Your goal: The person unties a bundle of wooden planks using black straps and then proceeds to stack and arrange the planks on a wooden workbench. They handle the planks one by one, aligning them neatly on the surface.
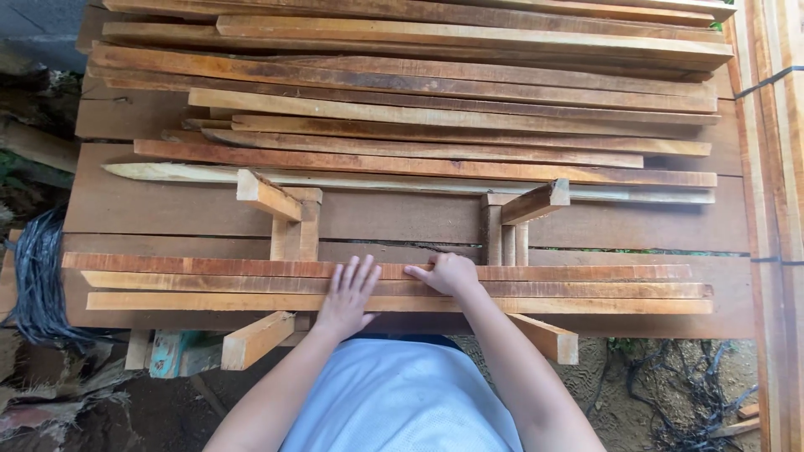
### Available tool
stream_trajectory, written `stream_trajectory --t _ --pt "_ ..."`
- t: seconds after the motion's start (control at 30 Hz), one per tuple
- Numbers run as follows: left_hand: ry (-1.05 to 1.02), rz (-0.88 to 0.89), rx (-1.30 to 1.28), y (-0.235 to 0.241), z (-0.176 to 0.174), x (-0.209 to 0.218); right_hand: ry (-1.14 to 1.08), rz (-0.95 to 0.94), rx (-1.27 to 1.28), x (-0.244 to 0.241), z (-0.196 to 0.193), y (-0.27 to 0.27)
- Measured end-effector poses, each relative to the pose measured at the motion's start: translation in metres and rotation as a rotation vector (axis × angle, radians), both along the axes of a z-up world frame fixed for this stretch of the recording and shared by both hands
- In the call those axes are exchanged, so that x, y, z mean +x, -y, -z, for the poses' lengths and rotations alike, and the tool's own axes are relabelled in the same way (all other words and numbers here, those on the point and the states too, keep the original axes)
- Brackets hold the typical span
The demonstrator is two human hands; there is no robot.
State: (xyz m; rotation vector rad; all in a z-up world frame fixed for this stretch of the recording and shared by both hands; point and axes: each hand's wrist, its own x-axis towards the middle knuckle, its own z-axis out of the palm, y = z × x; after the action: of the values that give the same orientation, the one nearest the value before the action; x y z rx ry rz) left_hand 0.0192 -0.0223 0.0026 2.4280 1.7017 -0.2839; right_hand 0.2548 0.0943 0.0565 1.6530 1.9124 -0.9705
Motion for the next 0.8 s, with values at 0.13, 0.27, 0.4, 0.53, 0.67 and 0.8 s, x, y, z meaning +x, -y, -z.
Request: stream_trajectory --t 0.13,0.27,0.4,0.53,0.67,0.8 --pt "0.167 0.136 0.142 0.014 0.021 0.013 0.022 -0.017 -0.025 0.003 -0.003 0.001" --pt "0.204 0.115 0.166 0.002 0.019 0.012 0.016 -0.081 -0.029 0.003 0.003 -0.001" --pt "0.136 -0.079 -0.007 -0.02 -0.02 0.013 0.008 -0.052 -0.048 0.003 0.003 -0.003" --pt "0.049 -0.126 -0.109 -0.03 0.001 0.013 0.021 -0.049 -0.055 0.002 0.008 -0.005" --pt "0.034 -0.163 -0.2 -0.034 -0.008 0.019 0.029 -0.036 -0.085 0.001 -0.002 -0.007" --pt "0.042 -0.204 -0.461 -0.062 -0.05 0.019 0.002 0.059 -0.112 -0.001 0.004 -0.007"
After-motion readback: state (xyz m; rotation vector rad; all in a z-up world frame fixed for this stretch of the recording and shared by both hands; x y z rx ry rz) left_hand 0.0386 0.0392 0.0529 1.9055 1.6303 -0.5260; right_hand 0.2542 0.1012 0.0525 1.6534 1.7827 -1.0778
